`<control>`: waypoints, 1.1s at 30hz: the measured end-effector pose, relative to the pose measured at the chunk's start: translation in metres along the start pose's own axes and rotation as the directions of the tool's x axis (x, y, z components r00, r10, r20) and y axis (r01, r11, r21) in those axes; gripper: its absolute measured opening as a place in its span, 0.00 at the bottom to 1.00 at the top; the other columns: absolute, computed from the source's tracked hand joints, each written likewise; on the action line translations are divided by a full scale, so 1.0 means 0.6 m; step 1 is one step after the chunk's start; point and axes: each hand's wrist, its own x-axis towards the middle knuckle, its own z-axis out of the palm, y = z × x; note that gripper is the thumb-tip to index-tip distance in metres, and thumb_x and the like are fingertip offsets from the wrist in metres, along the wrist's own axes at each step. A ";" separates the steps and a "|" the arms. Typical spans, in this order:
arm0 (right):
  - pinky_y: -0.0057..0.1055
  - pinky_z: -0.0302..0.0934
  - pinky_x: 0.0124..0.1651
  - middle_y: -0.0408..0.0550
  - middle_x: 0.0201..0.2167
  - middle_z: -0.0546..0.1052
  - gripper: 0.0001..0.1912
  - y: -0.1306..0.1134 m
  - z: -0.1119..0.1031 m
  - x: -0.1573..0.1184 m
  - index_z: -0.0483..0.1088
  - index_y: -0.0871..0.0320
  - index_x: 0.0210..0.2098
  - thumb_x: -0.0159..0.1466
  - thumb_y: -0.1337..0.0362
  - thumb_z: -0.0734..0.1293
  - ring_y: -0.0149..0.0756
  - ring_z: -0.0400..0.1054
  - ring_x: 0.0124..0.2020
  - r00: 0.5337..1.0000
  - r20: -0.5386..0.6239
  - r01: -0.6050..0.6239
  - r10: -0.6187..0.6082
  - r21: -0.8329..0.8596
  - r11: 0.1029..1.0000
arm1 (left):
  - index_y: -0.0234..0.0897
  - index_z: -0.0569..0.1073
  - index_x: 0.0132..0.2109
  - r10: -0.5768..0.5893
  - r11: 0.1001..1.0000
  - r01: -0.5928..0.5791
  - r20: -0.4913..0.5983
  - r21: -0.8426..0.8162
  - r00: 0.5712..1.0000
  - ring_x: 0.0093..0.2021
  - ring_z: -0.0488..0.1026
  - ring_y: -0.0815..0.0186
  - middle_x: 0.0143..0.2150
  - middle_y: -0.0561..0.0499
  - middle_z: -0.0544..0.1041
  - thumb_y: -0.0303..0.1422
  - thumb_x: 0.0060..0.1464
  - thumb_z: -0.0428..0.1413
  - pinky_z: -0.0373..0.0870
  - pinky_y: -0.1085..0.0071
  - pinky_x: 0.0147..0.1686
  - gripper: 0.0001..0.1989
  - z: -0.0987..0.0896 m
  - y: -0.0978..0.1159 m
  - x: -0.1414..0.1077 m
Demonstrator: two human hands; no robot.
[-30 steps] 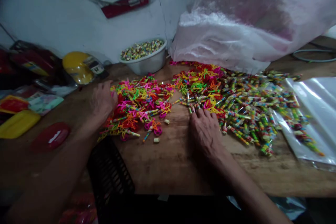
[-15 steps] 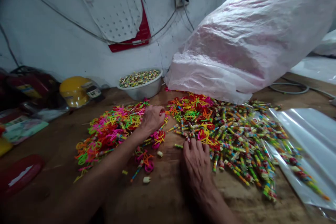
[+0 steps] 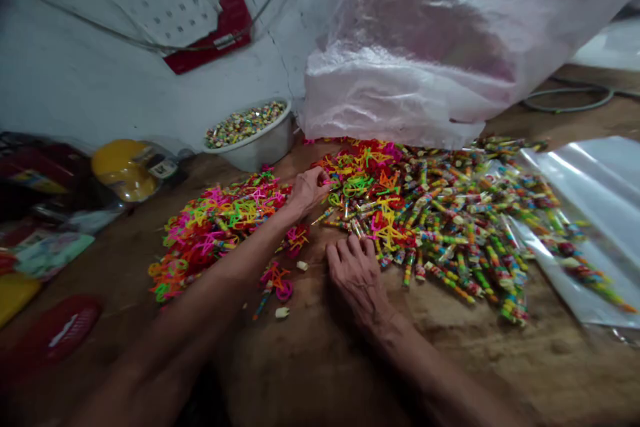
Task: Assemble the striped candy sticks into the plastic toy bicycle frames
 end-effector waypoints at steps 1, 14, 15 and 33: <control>0.41 0.54 0.43 0.52 0.34 0.73 0.14 0.002 -0.003 0.001 0.70 0.60 0.41 0.63 0.75 0.56 0.42 0.62 0.37 1.000 -0.001 -0.016 0.016 0.015 1.000 | 0.35 0.71 0.39 0.013 0.999 -0.014 -0.034 -0.045 0.999 0.37 0.72 0.65 0.36 0.47 0.76 0.34 0.53 0.51 0.64 0.70 0.39 0.08 -0.008 0.002 -0.010; 0.31 0.63 0.40 0.48 0.38 0.75 0.12 0.000 -0.093 -0.044 0.67 0.56 0.45 0.64 0.63 0.59 0.35 0.70 0.35 0.936 0.056 -0.277 0.346 0.726 0.630 | 0.34 0.71 0.44 -0.259 -0.117 0.398 0.415 -0.910 0.872 0.28 0.72 0.73 0.37 0.49 0.77 0.31 0.51 0.58 0.69 0.77 0.27 0.13 -0.059 0.034 -0.247; 0.31 0.63 0.40 0.49 0.38 0.75 0.12 -0.007 -0.094 -0.051 0.67 0.57 0.45 0.64 0.62 0.60 0.35 0.70 0.36 0.924 0.064 -0.300 0.376 0.732 0.612 | 0.35 0.71 0.45 -0.271 -0.152 0.395 0.422 -0.906 0.865 0.29 0.73 0.73 0.38 0.49 0.77 0.31 0.51 0.58 0.70 0.77 0.28 0.13 -0.052 0.041 -0.262; 0.32 0.63 0.40 0.48 0.35 0.75 0.12 -0.001 -0.091 -0.072 0.71 0.59 0.42 0.63 0.62 0.60 0.35 0.69 0.35 0.923 0.223 -0.353 0.314 0.817 0.457 | 0.29 0.75 0.39 -0.149 -0.332 0.550 0.618 -0.766 0.772 0.34 0.74 0.72 0.36 0.47 0.78 0.25 0.51 0.56 0.71 0.77 0.37 0.07 -0.025 0.075 -0.335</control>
